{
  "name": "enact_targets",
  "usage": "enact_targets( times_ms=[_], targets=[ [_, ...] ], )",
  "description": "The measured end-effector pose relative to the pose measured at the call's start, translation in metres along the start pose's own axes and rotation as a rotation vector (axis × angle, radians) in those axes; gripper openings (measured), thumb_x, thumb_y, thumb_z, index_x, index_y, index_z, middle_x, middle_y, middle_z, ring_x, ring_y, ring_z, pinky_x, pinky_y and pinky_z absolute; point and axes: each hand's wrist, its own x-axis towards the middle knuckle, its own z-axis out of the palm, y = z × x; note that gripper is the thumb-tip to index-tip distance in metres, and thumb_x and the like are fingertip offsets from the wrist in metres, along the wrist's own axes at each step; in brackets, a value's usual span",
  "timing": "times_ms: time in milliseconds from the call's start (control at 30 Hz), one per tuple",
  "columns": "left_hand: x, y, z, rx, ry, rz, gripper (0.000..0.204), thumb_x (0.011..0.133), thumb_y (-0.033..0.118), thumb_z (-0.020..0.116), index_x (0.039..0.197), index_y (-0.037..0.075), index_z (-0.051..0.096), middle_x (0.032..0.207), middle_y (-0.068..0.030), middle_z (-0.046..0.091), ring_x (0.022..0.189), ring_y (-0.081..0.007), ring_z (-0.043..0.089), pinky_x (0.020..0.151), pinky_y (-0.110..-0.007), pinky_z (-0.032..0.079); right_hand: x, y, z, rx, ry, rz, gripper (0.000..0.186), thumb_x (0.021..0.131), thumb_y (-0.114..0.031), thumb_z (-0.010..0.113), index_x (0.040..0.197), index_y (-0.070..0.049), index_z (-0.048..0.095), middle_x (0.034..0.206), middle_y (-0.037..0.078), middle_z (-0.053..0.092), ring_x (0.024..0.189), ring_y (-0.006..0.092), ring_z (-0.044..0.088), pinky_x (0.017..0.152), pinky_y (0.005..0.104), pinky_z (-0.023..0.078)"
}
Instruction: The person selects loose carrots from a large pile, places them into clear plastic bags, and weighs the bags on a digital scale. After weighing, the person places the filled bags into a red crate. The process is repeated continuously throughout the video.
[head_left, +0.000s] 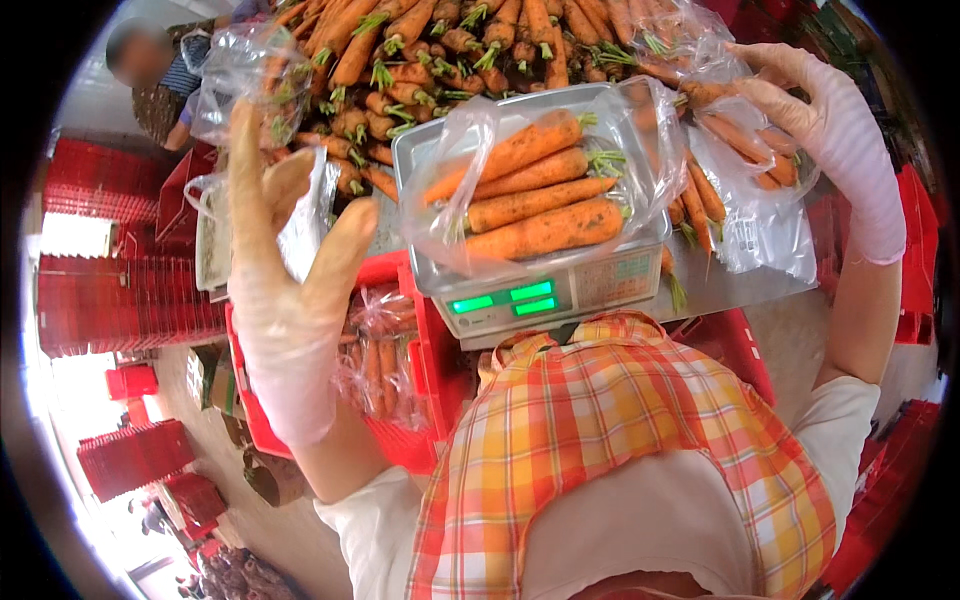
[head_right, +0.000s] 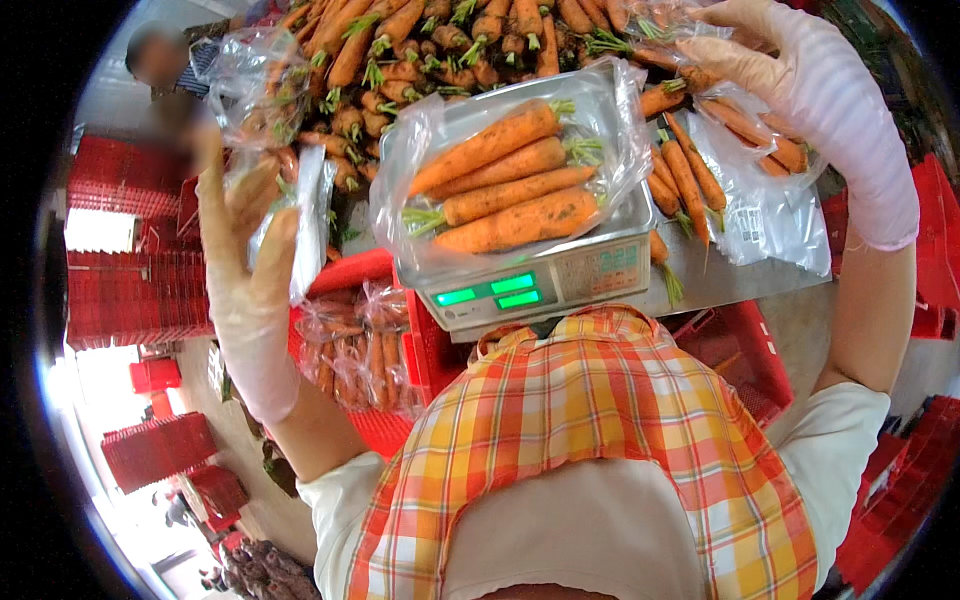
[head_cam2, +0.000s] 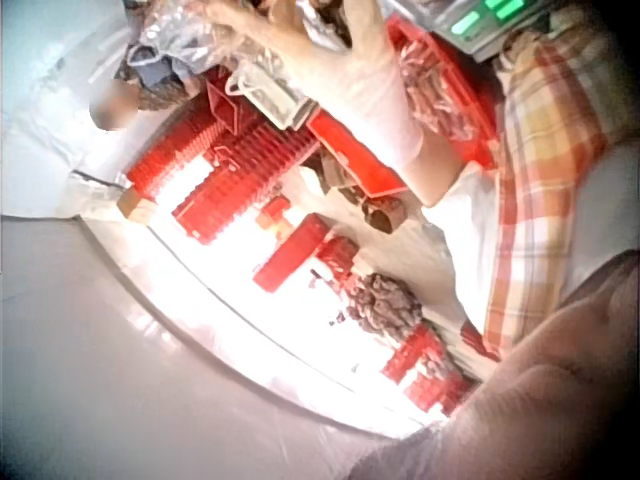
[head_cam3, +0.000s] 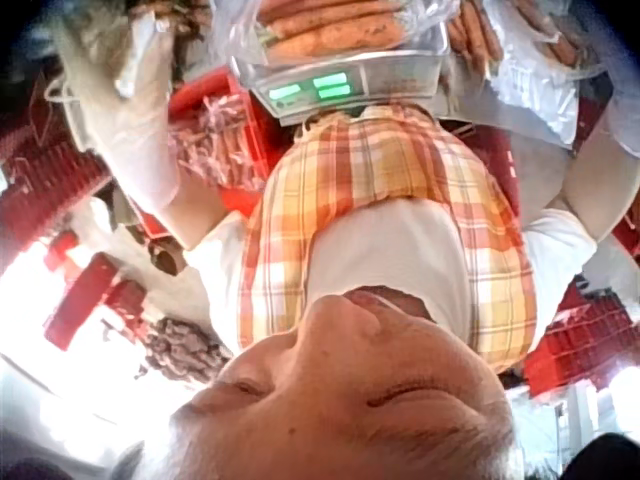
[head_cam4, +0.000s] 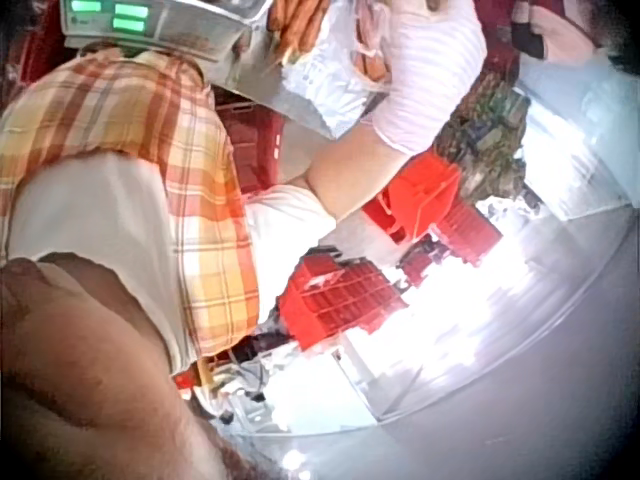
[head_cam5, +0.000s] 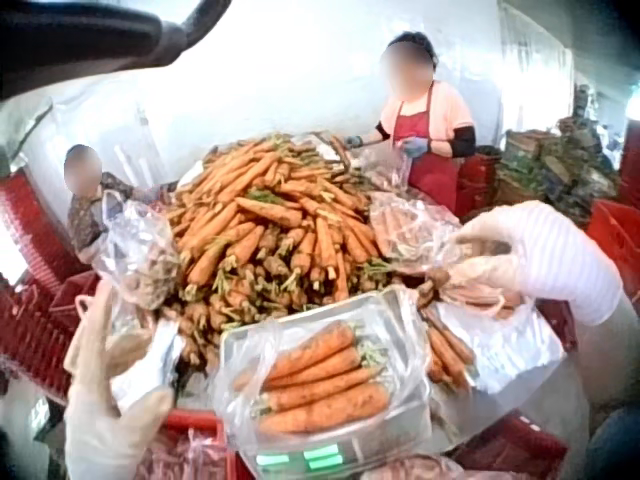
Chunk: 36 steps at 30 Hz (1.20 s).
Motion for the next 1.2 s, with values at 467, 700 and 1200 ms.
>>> enact_targets(
  times_ms=[467,700,1200],
  targets=[
    [0.026,0.026,0.048,0.776,-0.465,0.188,0.094,0.073,0.038,0.077,0.150,0.018,0.028,0.100,-0.0248,0.066,0.096,-0.0277,0.066,0.083,-0.039,0.050,0.009,0.032,0.040,-0.606,-0.146,-0.328,0.037,0.089,-0.025,0.058,0.126,-0.022,0.057,0.072,0.020,0.060,0.069,0.0359,0.063,0.066,0.0450,0.051],
    [0.081,0.006,0.031,-1.175,-0.366,-0.157,0.057,0.079,0.006,0.062,0.134,0.000,0.048,0.116,-0.0149,0.062,0.100,-0.0239,0.062,0.096,-0.036,0.048,0.044,-0.033,0.057,1.178,-0.121,-0.048,0.024,0.087,-0.020,0.057,0.093,-0.001,0.069,0.089,0.011,0.070,0.088,0.0197,0.067,0.085,0.0342,0.052],
    [0.075,0.001,0.085,-0.873,-0.752,-0.256,0.094,0.075,0.003,0.078,0.149,0.001,0.021,0.113,-0.0089,0.055,0.104,-0.0170,0.056,0.091,-0.030,0.047,0.041,-0.066,0.110,-0.074,0.139,-0.909,0.034,0.078,-0.022,0.058,0.106,-0.004,0.065,0.136,0.020,0.047,0.117,0.0380,0.051,0.102,0.0478,0.040]
  ],
)
